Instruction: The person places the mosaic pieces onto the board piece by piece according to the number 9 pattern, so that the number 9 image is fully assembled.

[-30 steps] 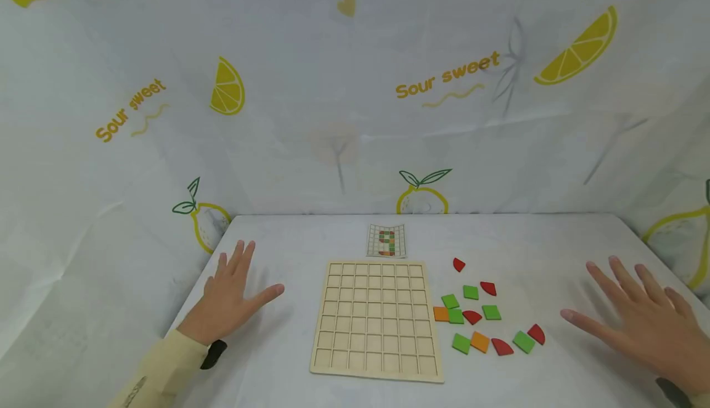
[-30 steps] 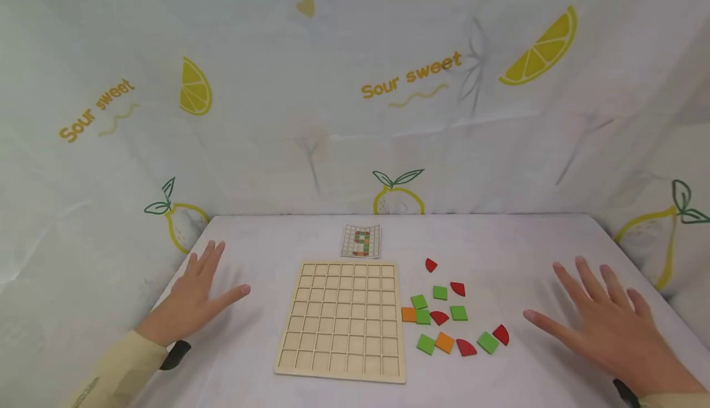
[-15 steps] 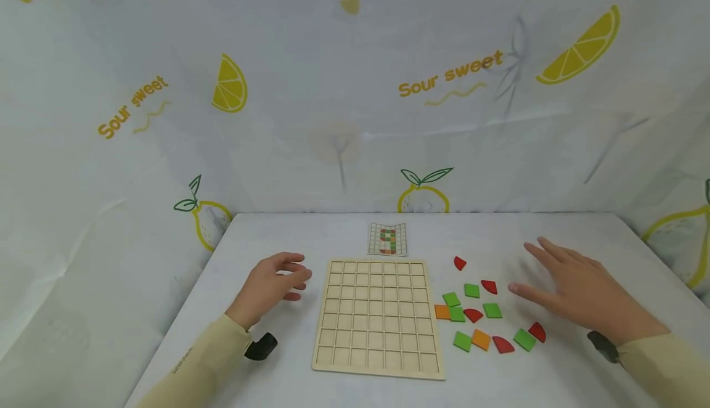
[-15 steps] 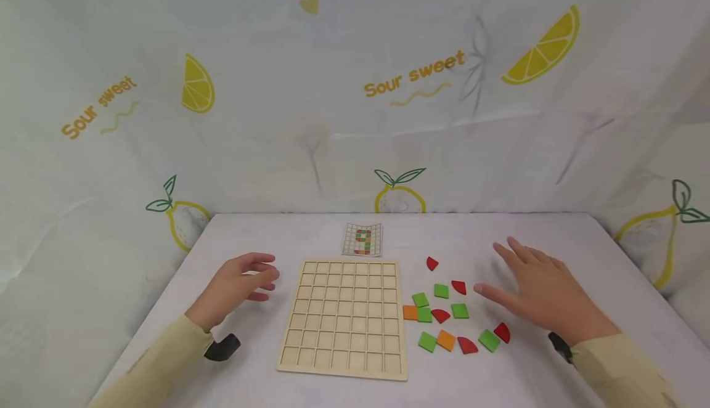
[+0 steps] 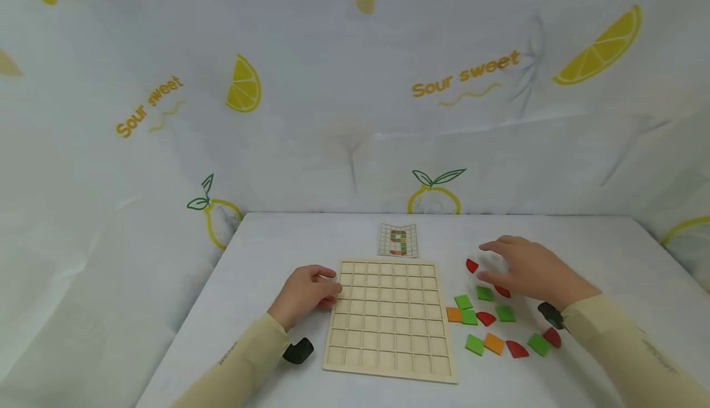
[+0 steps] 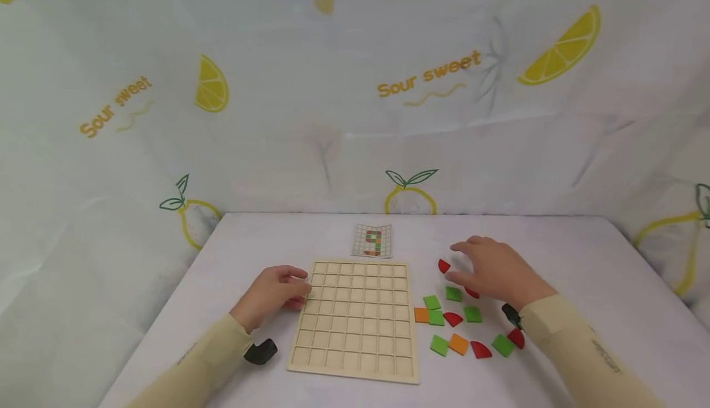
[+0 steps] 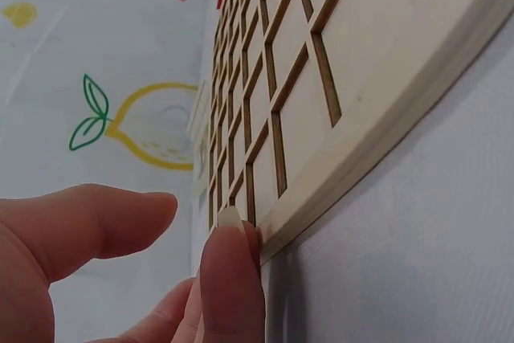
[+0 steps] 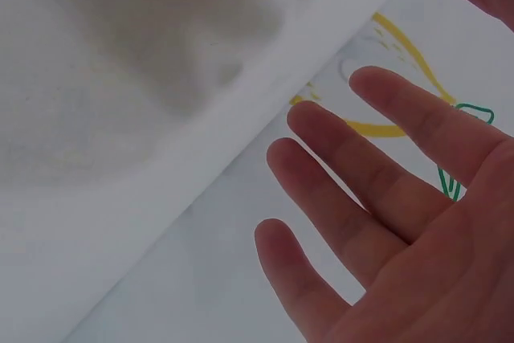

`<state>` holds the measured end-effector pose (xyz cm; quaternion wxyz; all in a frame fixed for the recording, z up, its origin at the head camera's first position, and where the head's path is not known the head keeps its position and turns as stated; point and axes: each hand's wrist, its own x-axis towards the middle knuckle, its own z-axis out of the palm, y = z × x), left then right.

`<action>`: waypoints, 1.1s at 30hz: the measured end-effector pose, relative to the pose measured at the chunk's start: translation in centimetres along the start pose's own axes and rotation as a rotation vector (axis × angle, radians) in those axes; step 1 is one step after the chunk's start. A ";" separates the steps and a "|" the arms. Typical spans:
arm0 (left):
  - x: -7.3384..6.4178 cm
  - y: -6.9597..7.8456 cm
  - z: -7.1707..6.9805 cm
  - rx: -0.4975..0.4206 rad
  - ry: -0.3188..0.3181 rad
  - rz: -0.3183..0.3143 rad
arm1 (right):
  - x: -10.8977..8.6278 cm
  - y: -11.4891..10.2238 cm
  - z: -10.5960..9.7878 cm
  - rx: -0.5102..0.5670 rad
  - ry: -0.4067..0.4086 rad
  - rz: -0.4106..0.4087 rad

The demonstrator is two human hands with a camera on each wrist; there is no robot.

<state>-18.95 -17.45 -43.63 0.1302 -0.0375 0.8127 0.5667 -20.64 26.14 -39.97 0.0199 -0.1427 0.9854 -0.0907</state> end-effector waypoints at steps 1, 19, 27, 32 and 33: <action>0.0 -0.1 0.2 -0.003 -0.003 -0.002 | 0.3 -0.2 0.0 0.011 -0.011 -0.004; -0.1 -0.5 0.1 0.027 0.014 -0.032 | 4.0 -0.1 1.5 0.087 -0.182 0.027; -0.4 -0.4 0.0 0.045 0.026 -0.023 | 4.4 0.3 1.8 0.078 -0.164 0.008; -0.4 -0.4 -0.1 0.048 0.033 -0.026 | 4.5 0.4 1.8 0.081 -0.148 0.005; -0.3 -0.4 -0.1 0.049 0.035 -0.027 | 4.5 0.4 1.8 0.078 -0.144 0.002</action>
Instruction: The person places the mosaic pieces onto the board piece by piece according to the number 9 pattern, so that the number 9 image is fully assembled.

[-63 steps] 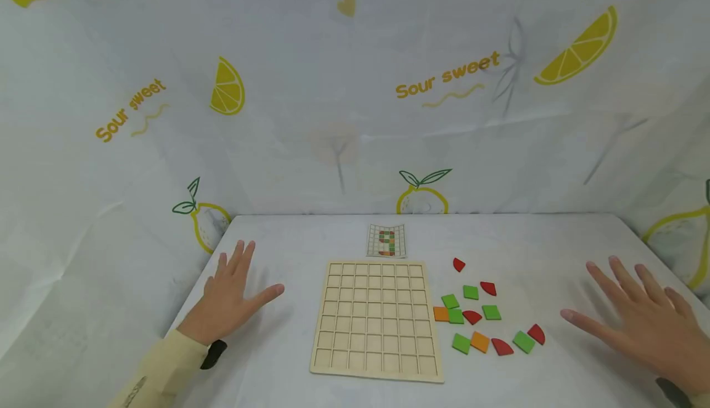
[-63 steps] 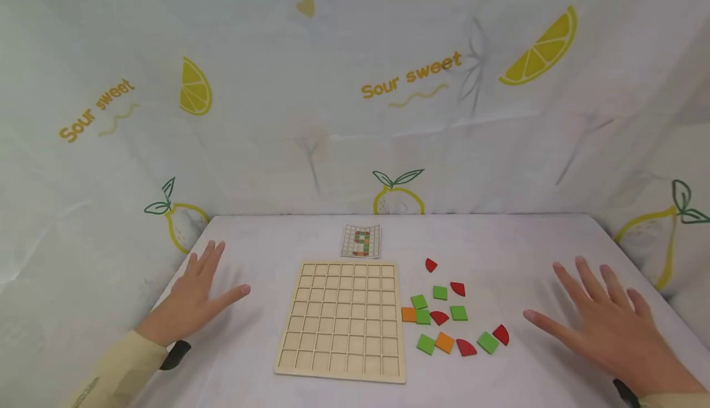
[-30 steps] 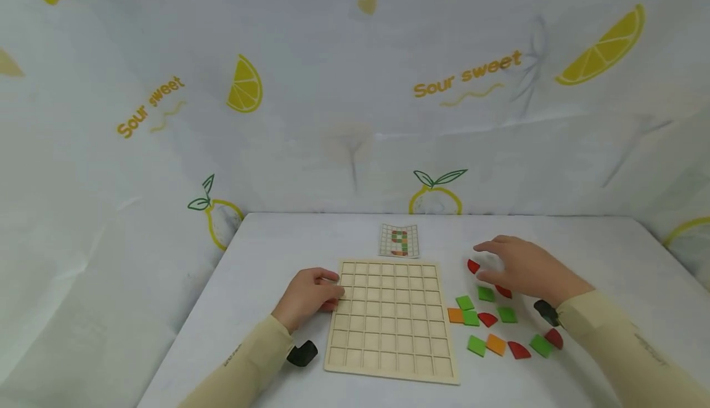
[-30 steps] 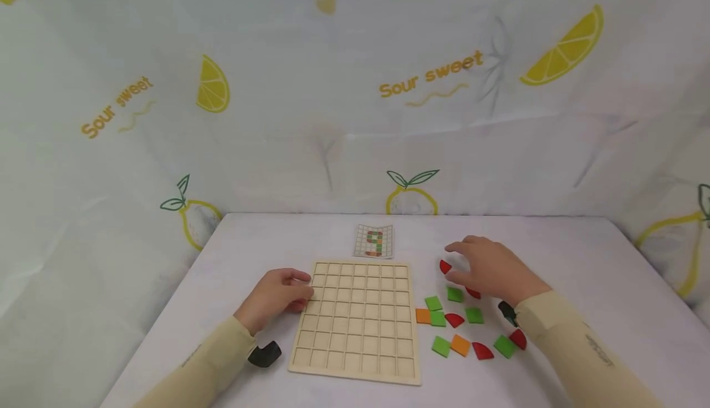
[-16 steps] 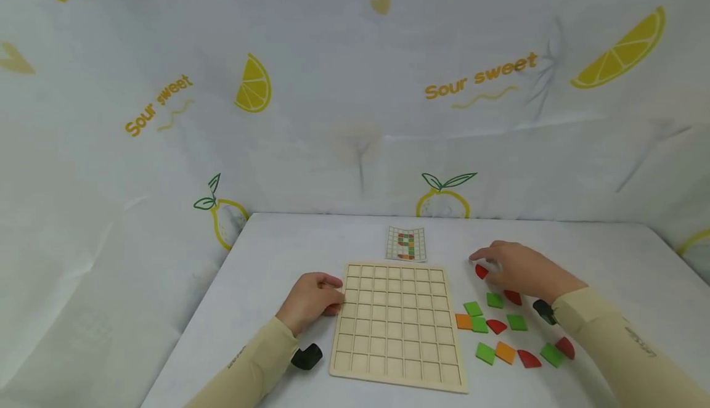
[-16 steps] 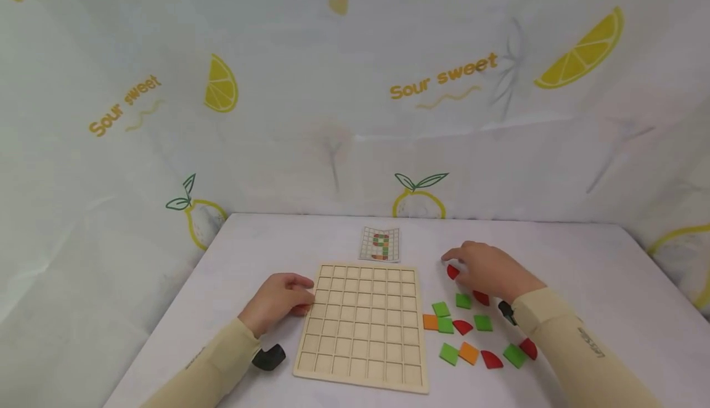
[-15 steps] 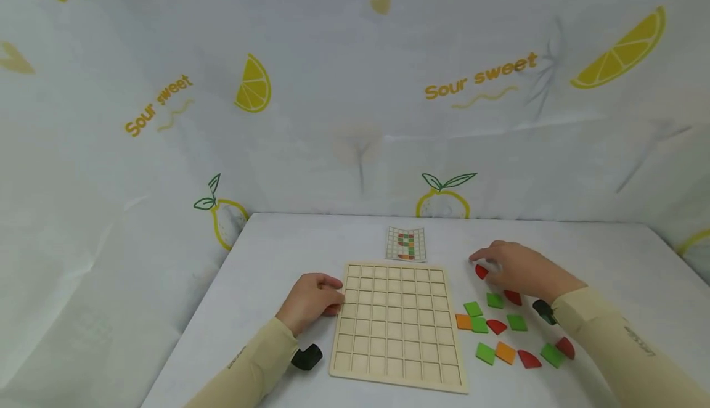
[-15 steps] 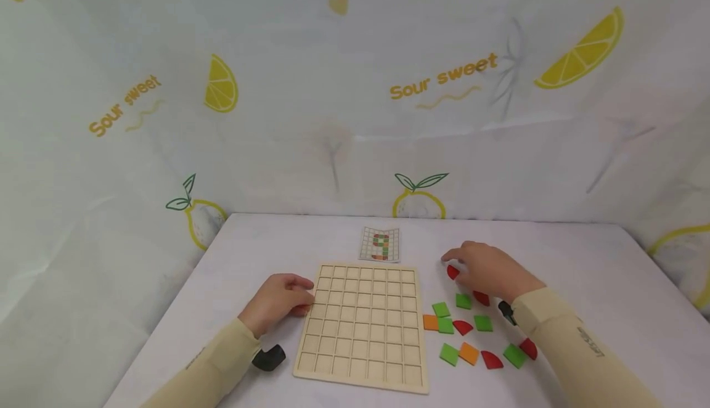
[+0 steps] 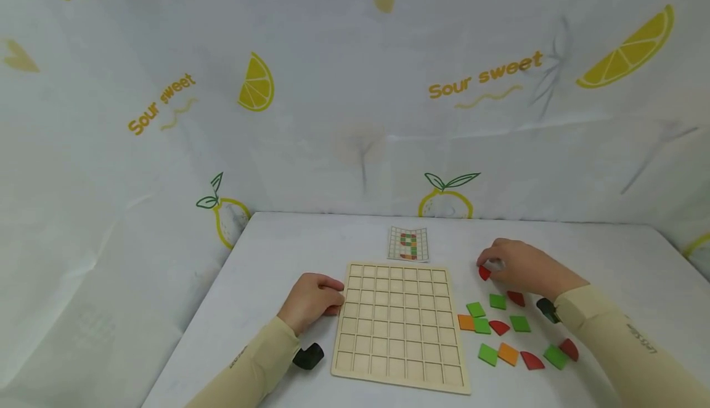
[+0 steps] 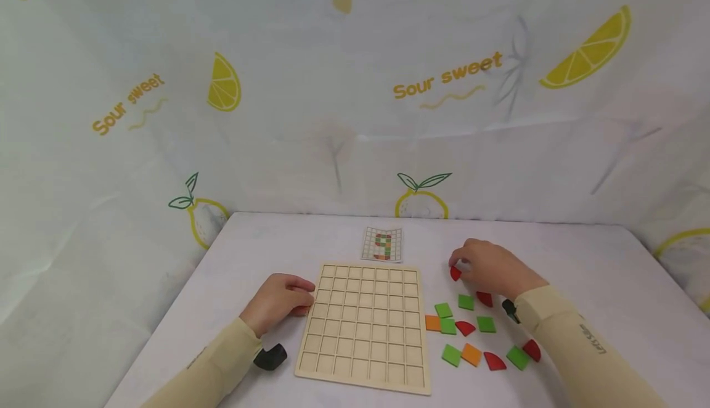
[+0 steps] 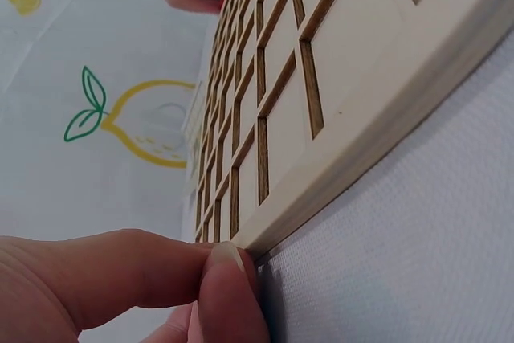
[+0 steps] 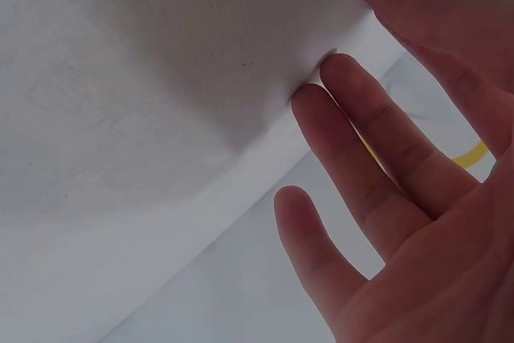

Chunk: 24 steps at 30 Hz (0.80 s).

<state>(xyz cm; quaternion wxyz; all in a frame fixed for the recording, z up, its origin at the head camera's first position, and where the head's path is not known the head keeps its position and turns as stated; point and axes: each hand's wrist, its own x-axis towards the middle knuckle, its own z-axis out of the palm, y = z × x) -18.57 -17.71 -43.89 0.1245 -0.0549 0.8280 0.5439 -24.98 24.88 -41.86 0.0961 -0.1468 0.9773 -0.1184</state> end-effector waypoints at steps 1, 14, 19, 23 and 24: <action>0.0 0.0 0.0 0.003 0.002 -0.001 | 0.0 0.0 0.0 -0.002 0.005 -0.002; -0.3 0.1 0.3 0.025 0.019 -0.006 | -0.3 0.4 -0.1 -0.015 0.035 -0.034; -0.4 0.3 0.2 0.043 0.011 -0.003 | -0.3 0.3 0.0 -0.025 0.032 -0.031; -0.4 0.3 0.1 0.049 0.008 -0.006 | -0.4 -0.1 -0.1 -0.005 0.015 -0.004; -0.4 0.3 0.1 0.051 0.008 -0.009 | -0.4 -0.2 -0.1 0.001 0.010 0.002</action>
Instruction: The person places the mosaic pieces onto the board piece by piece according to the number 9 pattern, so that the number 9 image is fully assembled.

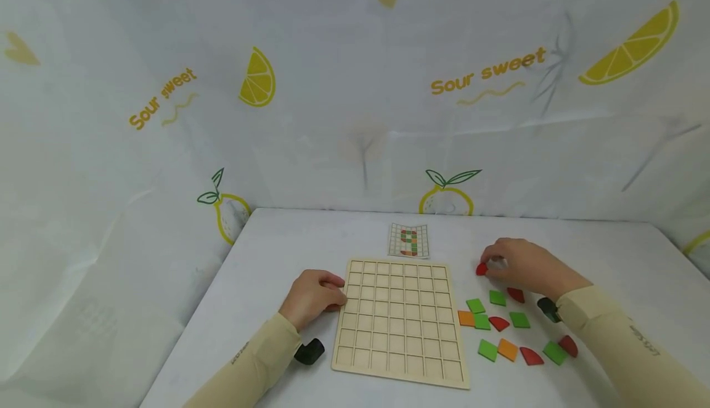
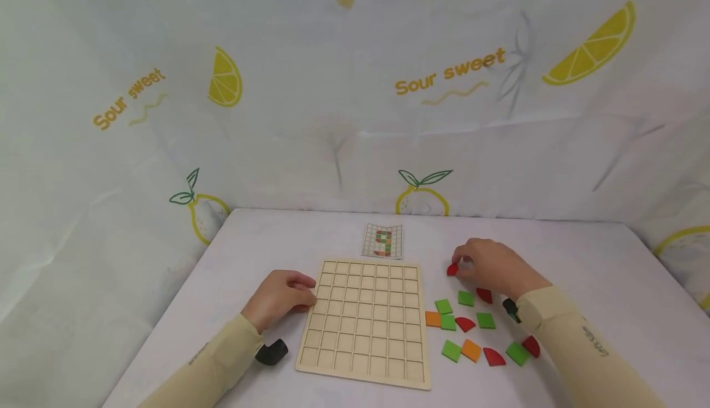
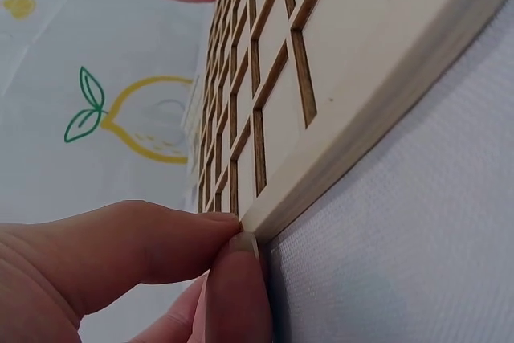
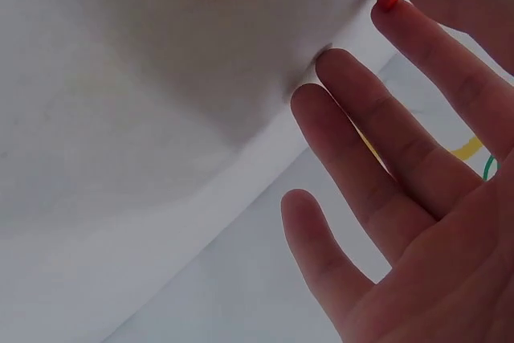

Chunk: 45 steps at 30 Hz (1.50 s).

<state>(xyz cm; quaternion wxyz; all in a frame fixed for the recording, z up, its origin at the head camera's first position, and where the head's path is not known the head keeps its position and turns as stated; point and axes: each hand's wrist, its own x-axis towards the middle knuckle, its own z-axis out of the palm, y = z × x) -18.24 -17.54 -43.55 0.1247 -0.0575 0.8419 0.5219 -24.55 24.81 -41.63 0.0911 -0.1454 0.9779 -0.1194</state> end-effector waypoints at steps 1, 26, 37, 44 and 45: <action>0.0 0.0 0.0 -0.001 0.001 0.001 | 0.0 -0.2 0.0 0.007 -0.006 0.007; 0.3 -0.5 -0.1 0.010 0.001 0.036 | 2.7 -12.7 1.8 0.043 0.134 -0.237; 0.6 -0.6 0.2 0.062 0.007 0.032 | 3.1 -15.9 3.7 0.048 0.146 -0.214; 0.4 -0.4 -0.1 0.069 0.016 0.037 | 3.6 -16.3 4.5 0.026 0.175 -0.232; 0.4 -0.4 -0.1 0.068 0.017 0.038 | 3.7 -16.3 4.6 0.020 0.177 -0.232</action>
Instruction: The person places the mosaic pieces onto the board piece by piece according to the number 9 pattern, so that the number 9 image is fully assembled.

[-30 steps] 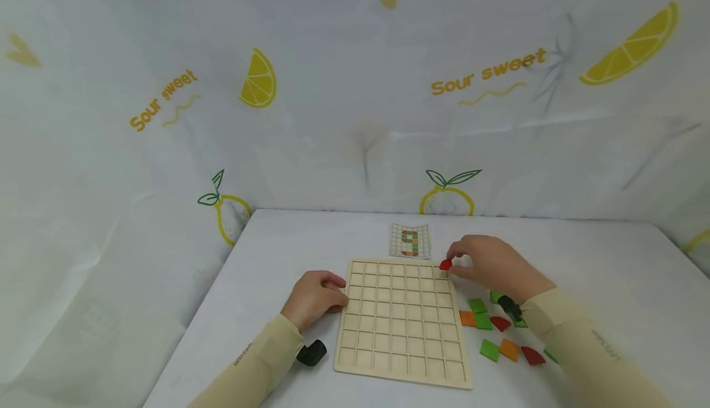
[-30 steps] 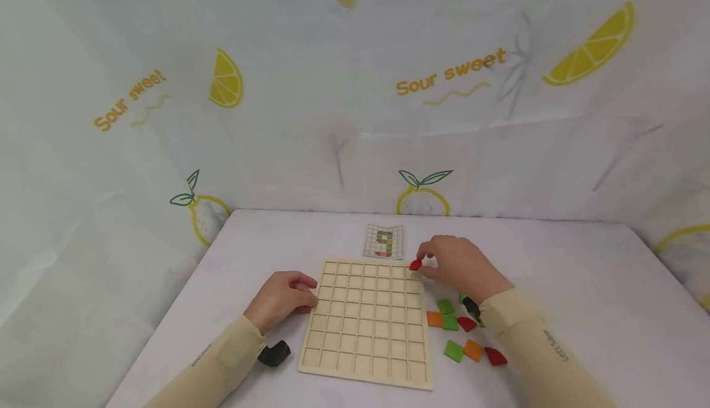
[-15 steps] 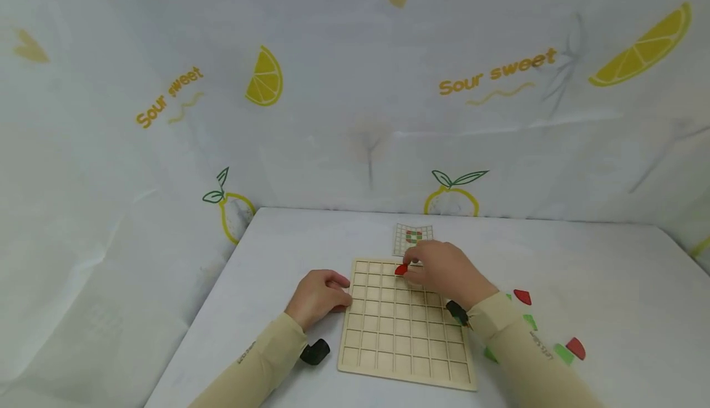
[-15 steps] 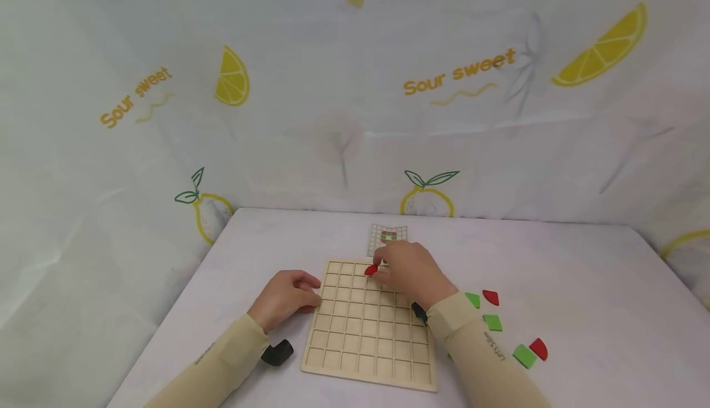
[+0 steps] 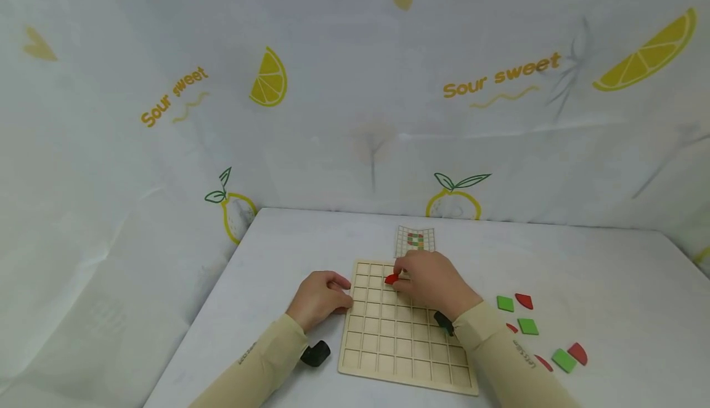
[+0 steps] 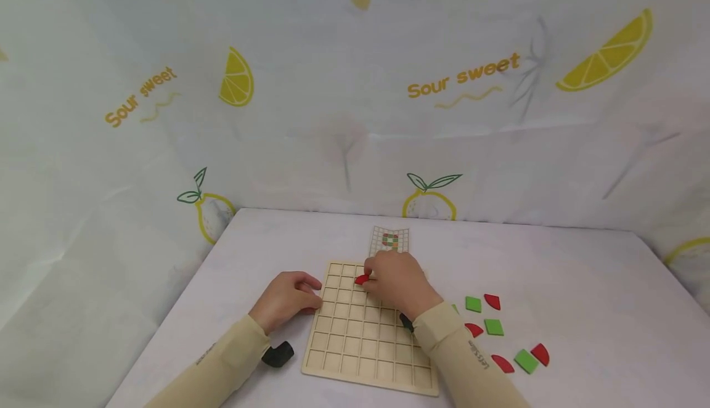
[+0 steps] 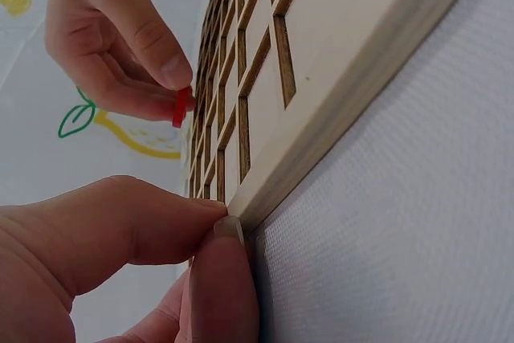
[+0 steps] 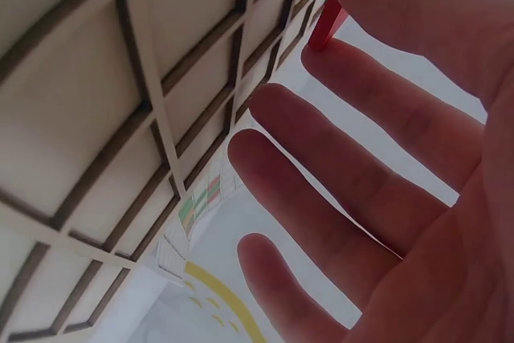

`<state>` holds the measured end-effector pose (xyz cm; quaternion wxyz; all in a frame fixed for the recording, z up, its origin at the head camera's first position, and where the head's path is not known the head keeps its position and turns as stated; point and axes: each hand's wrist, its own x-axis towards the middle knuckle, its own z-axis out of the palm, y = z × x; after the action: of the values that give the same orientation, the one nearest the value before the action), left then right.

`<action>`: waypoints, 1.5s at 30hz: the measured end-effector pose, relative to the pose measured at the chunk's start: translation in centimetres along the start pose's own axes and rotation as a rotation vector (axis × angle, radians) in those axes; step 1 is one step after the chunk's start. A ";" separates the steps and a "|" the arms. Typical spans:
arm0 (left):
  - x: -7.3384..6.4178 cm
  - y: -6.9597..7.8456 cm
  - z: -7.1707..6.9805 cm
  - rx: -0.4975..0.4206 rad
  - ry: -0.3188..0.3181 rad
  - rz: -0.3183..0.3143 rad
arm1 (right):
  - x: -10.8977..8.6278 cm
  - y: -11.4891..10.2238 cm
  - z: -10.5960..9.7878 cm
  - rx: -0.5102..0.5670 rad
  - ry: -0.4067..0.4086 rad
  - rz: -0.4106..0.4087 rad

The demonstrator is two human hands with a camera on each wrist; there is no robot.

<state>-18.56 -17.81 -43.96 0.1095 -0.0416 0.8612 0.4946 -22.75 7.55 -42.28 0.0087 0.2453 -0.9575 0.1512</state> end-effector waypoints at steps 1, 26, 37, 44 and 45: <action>0.0 0.0 0.0 0.001 -0.001 0.000 | 0.0 0.0 0.1 -0.007 0.003 -0.001; 0.4 -0.3 0.0 0.000 -0.005 -0.018 | -0.2 -0.5 0.7 -0.132 0.030 -0.045; 0.3 0.0 0.0 0.005 -0.006 -0.010 | 0.0 -0.4 0.8 -0.134 0.052 -0.058; 0.3 -0.2 0.1 0.010 -0.012 -0.022 | -0.1 -0.5 1.0 -0.124 0.031 -0.041; 0.3 -0.2 0.1 0.007 -0.013 -0.019 | -0.1 -0.5 1.0 -0.125 0.032 -0.040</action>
<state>-18.78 -17.80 -44.28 0.1199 -0.0464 0.8617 0.4908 -22.37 6.89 -43.07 0.0424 0.2611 -0.9597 0.0946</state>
